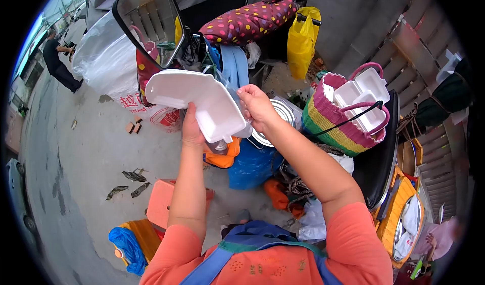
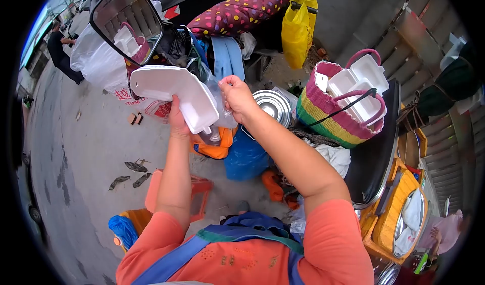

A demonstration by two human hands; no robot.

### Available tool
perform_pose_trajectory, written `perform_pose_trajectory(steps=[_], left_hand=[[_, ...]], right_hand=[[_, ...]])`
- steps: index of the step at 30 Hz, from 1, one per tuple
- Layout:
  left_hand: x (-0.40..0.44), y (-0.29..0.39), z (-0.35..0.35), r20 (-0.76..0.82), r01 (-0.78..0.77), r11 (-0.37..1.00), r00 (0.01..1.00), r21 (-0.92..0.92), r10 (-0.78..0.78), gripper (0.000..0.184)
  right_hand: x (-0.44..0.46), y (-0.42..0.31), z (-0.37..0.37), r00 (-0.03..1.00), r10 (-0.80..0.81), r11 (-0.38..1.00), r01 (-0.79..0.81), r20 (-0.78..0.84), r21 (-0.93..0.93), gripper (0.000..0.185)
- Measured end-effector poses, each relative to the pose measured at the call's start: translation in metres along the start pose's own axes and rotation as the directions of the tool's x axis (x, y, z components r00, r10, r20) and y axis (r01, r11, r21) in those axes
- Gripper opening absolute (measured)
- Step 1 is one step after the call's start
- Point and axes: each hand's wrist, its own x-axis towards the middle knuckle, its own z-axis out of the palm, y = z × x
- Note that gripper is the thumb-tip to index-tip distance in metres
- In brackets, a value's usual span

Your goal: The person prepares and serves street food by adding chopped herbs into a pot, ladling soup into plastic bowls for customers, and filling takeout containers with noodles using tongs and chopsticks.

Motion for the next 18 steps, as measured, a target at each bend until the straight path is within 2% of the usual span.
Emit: perform_pose_trajectory(steps=[3,4,6,7,8,9,10,11,12,13,15,16,18], left_hand=[[0.000,-0.001,0.009,-0.001,-0.061,0.997,0.998,0.042,0.061,0.054],[0.001,-0.005,0.007,0.000,-0.038,0.998,0.999,0.044,0.038,0.054],[0.004,-0.017,0.002,-0.076,-0.106,0.992,0.991,0.068,0.111,0.053],[0.000,-0.021,0.000,-0.065,-0.070,0.995,0.995,0.068,0.074,0.053],[-0.003,-0.024,-0.007,0.024,-0.063,0.996,0.998,0.058,0.062,0.052],[-0.004,-0.027,-0.009,-0.028,-0.075,0.974,0.996,0.215,0.083,0.051],[-0.002,-0.021,-0.004,0.023,-0.081,0.913,0.997,0.400,0.079,0.050],[-0.004,-0.015,0.020,-0.029,-0.087,0.884,0.993,0.459,0.113,0.050],[0.006,-0.008,0.010,0.046,-0.132,0.872,0.991,0.471,0.125,0.047],[0.010,0.001,0.024,0.047,-0.161,0.864,0.986,0.477,0.157,0.047],[0.019,0.018,0.056,0.124,-0.157,0.876,0.986,0.457,0.112,0.053],[0.018,0.023,0.076,0.238,-0.109,0.915,0.971,0.389,0.015,0.055],[0.023,0.018,0.098,0.092,0.022,0.939,0.994,0.344,-0.057,0.057]], right_hand=[[0.002,-0.011,0.000,1.000,0.006,0.999,-0.006,0.002,0.051,0.010],[0.002,-0.011,-0.002,1.000,0.000,0.998,-0.001,0.017,0.064,0.010],[-0.003,-0.012,-0.012,0.997,0.025,1.000,-0.024,0.079,-0.016,0.009],[-0.006,-0.007,-0.021,0.992,0.041,0.998,-0.034,0.120,-0.060,0.010],[-0.008,-0.001,-0.028,0.986,0.061,0.994,-0.046,0.153,-0.102,0.011],[-0.008,0.009,-0.030,0.991,0.040,0.996,-0.030,0.131,-0.079,0.011],[-0.006,0.018,-0.028,0.994,0.018,0.998,-0.011,0.112,-0.059,0.012],[-0.002,0.018,-0.028,0.997,-0.027,0.999,0.029,0.078,-0.029,0.012],[0.001,0.012,-0.027,0.996,-0.069,0.998,0.069,0.048,-0.003,0.012],[0.002,0.002,-0.026,0.994,-0.081,0.994,0.076,0.068,0.072,0.011],[-0.003,-0.029,-0.018,0.986,-0.130,0.981,0.113,0.100,0.158,0.010],[-0.008,-0.039,-0.014,0.982,-0.155,0.976,0.136,0.107,0.169,0.010],[-0.015,-0.045,-0.012,0.978,-0.195,0.980,0.192,0.071,0.046,0.010]])
